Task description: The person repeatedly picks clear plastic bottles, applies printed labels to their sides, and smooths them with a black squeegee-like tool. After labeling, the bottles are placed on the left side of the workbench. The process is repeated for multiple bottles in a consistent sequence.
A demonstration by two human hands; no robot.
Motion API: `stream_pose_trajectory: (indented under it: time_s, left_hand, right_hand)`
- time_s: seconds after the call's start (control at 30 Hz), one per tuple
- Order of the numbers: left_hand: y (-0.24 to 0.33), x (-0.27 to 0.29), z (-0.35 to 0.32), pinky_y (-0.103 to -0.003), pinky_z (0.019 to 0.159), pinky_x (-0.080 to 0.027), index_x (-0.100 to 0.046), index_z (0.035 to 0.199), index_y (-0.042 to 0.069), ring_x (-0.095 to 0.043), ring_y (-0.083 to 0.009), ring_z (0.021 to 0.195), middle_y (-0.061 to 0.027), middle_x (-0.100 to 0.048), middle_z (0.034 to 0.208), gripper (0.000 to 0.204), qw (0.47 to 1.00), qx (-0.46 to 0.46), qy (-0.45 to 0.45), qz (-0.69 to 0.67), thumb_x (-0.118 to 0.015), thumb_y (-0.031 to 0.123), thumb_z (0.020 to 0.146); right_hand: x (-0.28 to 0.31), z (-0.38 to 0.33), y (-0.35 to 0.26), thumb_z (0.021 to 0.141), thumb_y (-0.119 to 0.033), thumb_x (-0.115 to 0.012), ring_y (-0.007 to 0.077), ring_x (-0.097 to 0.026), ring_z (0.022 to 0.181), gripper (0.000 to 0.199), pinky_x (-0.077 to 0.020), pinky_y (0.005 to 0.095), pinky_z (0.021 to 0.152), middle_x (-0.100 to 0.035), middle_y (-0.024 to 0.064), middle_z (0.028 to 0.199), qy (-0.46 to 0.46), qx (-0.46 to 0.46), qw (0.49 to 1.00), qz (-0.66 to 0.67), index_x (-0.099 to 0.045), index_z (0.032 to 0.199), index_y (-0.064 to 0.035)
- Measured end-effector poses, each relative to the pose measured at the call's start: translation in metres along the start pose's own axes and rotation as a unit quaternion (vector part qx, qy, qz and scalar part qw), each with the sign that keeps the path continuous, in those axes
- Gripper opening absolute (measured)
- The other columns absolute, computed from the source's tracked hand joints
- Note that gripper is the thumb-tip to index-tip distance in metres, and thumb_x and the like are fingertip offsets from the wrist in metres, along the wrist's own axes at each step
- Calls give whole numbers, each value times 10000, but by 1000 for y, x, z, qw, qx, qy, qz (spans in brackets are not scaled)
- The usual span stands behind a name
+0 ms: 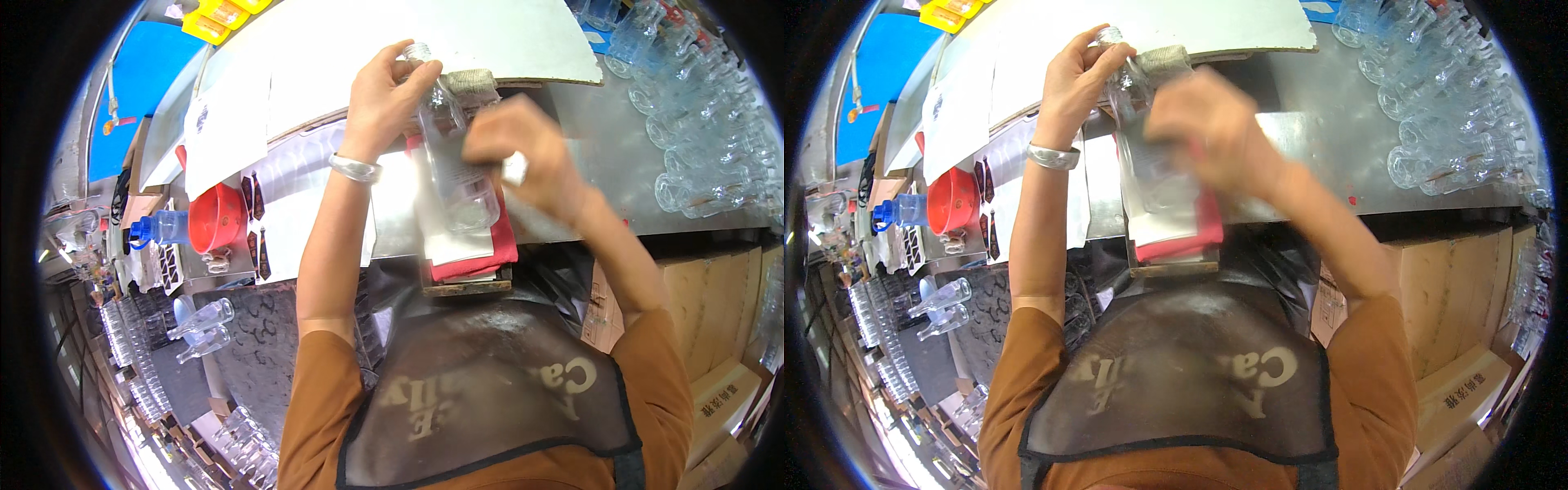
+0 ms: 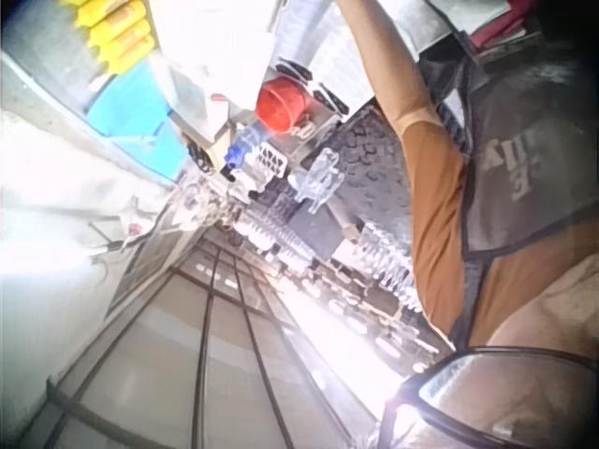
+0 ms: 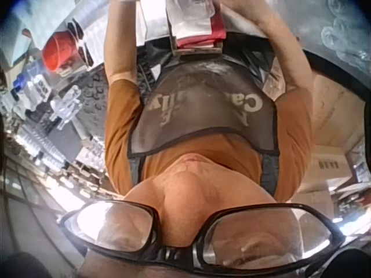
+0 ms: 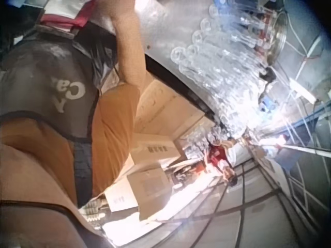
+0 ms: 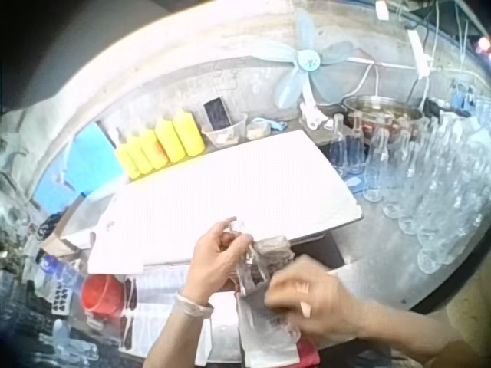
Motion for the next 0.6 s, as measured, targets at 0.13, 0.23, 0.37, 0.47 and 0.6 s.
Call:
stream_pose_trajectory:
  time_s: [0.13,0.23,0.37,0.47,0.6]
  left_hand:
    - [-1,6,-4,-273,829,-563,-461,1412,-98,-693,-138,922,-143,-741,1096,600,989,17,-71,-127,-687,219,956]
    - [-2,5,0,-265,865,-547,-447,1413,-116,-684,-140,965,-133,-740,1110,599,984,5,-91,-151,-666,230,976]
    - [-3,7,-2,-276,890,-530,-447,1422,-107,-672,-136,983,-125,-740,1112,608,983,2,-97,-154,-660,250,978]
    - [2,8,-7,-278,894,-528,-451,1422,-103,-673,-139,977,-123,-739,1115,592,987,-10,-100,-125,-643,248,987]
    - [0,5,-3,-277,894,-529,-460,1418,-101,-678,-145,988,-130,-739,1115,581,984,7,-106,-145,-639,244,987]
  right_hand:
    - [-8,-12,-25,733,-67,-783,294,-647,858,251,-541,385,799,-665,124,913,-183,-53,974,121,-690,965,-46]
    - [8,11,29,791,-72,-768,289,-642,827,232,-524,364,733,-667,123,932,-28,-153,987,44,-673,992,-9]
    - [-3,-29,-13,733,8,-768,269,-668,897,309,-539,333,774,-688,130,998,-32,-23,998,56,-686,1029,-28]
    - [-3,-40,-23,753,-11,-758,272,-675,859,322,-539,338,775,-700,133,971,-141,-92,977,131,-698,1069,-32]
    - [15,-11,29,843,-70,-732,271,-694,873,308,-544,340,804,-719,137,994,15,-173,985,-9,-691,1145,-23]
Point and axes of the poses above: each hand's wrist, its own z-axis towards the middle knuckle, its own x-axis out of the back of the hand, y = z × x, the point moved 6 cm from there along z, towards the middle knuckle
